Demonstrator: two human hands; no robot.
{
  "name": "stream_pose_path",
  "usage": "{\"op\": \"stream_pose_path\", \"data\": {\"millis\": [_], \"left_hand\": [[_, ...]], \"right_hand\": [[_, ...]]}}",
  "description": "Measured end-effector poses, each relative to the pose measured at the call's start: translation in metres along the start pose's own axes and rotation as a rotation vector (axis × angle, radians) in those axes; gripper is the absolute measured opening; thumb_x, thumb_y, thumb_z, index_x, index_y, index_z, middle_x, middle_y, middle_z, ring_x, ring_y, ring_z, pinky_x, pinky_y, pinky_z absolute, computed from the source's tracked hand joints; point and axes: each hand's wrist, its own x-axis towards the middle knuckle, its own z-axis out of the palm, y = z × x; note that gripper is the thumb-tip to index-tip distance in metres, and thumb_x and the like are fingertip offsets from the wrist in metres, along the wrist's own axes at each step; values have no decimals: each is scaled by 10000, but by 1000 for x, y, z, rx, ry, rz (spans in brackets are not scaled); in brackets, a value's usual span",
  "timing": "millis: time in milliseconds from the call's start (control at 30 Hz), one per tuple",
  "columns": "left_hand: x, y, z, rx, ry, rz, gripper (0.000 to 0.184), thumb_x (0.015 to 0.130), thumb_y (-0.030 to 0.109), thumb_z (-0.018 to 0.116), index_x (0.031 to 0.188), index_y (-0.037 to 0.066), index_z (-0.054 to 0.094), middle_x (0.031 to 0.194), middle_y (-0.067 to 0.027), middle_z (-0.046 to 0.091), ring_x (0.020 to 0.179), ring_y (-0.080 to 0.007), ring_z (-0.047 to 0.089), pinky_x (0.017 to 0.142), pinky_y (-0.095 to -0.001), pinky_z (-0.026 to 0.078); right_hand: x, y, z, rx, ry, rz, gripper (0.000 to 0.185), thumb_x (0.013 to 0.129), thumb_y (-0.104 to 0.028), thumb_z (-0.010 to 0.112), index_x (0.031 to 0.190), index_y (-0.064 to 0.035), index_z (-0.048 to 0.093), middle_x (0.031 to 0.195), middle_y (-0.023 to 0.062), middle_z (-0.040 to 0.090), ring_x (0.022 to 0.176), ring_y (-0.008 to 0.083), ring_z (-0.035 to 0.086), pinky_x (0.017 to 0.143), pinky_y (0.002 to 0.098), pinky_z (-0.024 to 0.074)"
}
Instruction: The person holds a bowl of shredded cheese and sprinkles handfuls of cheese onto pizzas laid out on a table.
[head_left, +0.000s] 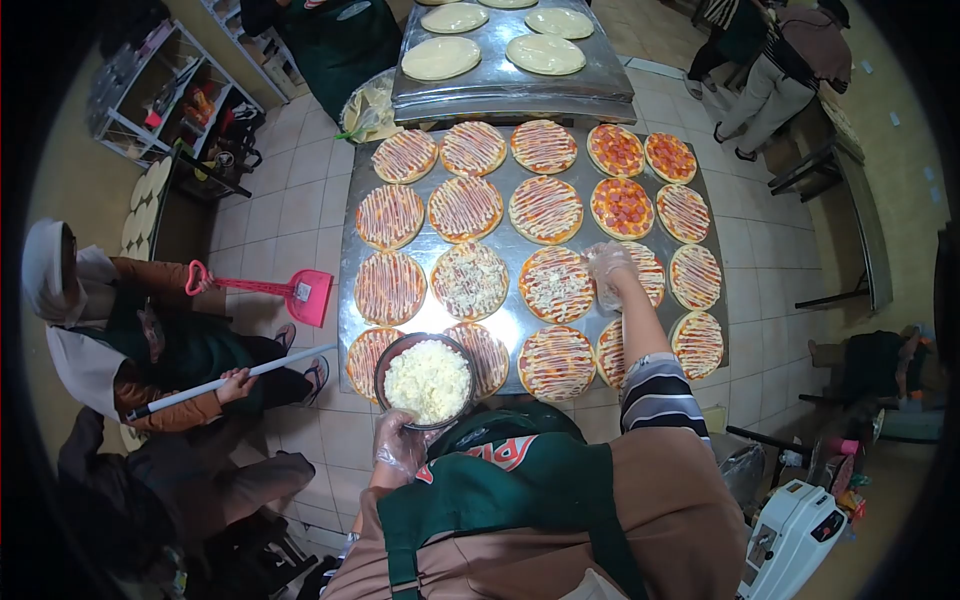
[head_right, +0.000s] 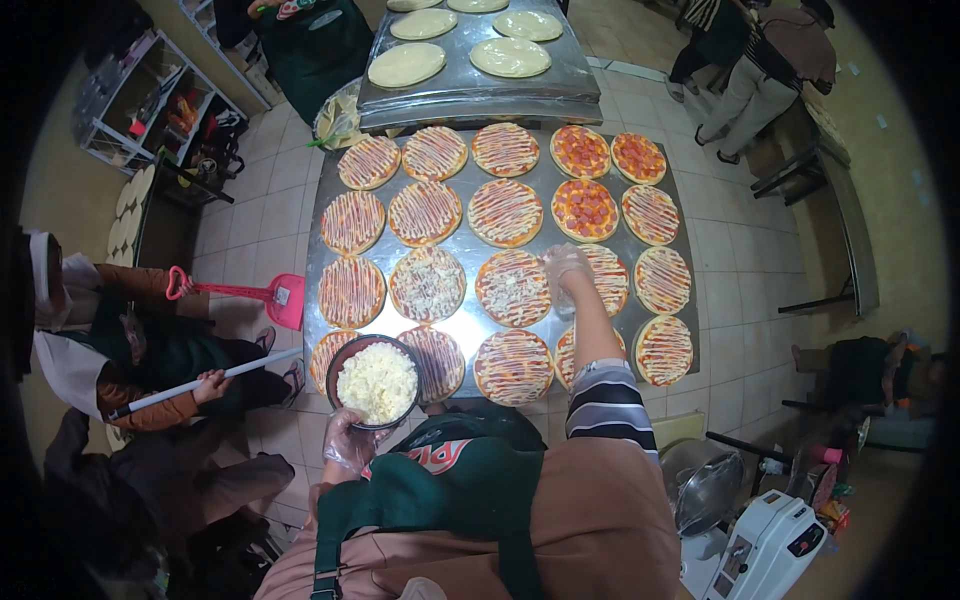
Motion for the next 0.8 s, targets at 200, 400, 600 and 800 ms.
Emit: {"op": "stream_pose_path", "data": {"millis": [200, 400, 600, 800], "left_hand": [[-8, 0, 6, 154, 161, 66, 607, 627, 177, 459, 1195, -1, 339, 1100, -184, 486, 860, -315, 544, 576, -355, 447], [-12, 1, 2, 45, 98, 61, 121, 671, 83, 486, 739, -17, 489, 847, -147, 531, 757, -271, 549, 607, -377, 476], [-13, -2, 6, 73, 159, 76, 101, 670, 75, 481, 719, -13, 496, 788, -129, 524, 672, -240, 542, 524, -329, 440], [-13, -3, 21, 136, 126, 16, 225, 656, 60, 476, 848, -55, 498, 817, -142, 529, 659, -239, 547, 499, -332, 445]], "right_hand": [[22, -19, 8, -219, 33, -88, 260, 702, -259, 583, 945, -178, 625, 1017, 95, 571, 910, 263, 553, 780, 326, 441], [20, -37, 6, -27, -46, -38, 219, 731, -198, 532, 902, -90, 618, 965, 129, 585, 903, 260, 562, 756, 325, 449], [21, -65, 9, -173, -62, -318, 216, 720, -181, 530, 891, -89, 624, 945, 131, 589, 885, 255, 569, 743, 330, 454], [-6, -87, -2, -160, -141, -295, 228, 715, -157, 527, 912, -82, 617, 936, 136, 588, 887, 264, 567, 752, 330, 457]]}}
